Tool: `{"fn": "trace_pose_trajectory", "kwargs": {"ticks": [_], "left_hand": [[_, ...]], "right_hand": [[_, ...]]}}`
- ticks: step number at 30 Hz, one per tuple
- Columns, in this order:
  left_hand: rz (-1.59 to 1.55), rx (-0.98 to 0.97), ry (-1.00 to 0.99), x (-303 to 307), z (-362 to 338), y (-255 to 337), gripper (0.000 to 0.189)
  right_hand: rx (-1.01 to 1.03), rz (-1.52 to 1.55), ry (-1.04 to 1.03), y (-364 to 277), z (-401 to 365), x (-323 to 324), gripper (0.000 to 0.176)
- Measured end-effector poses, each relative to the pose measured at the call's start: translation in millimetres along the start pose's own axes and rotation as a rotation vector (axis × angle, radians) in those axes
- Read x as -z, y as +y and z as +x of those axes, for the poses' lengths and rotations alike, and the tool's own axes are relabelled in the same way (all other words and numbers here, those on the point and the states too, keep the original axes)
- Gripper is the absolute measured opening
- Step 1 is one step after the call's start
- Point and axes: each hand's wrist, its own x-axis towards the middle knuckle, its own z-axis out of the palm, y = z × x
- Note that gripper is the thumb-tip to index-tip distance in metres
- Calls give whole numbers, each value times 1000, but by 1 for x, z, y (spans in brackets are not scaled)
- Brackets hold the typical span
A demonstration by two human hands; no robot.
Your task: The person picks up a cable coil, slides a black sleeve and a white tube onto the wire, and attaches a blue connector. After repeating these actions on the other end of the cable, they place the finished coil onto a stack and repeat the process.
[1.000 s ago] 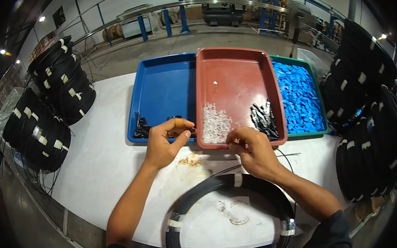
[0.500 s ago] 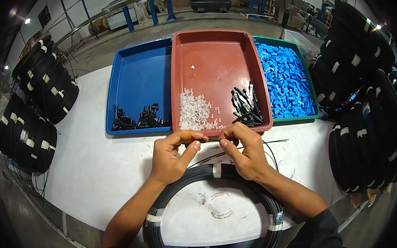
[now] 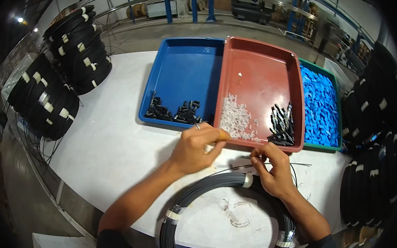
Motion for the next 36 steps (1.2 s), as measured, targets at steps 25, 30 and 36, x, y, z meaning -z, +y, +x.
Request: {"fn": "trace_pose_trajectory", "kwargs": {"ticks": [25,30,36], "left_hand": [[566,239,-365,154,9,-129,14],[620,177,-335,143,1,-142,16],[672,152,-367,141,5,-143,21]], "right_hand": [[-108,-190,-102,-15,10,-4,15],[-78,-182,-105,-13,9,-6,16],[-94,-159,-112,-9,7,-6,17]]}}
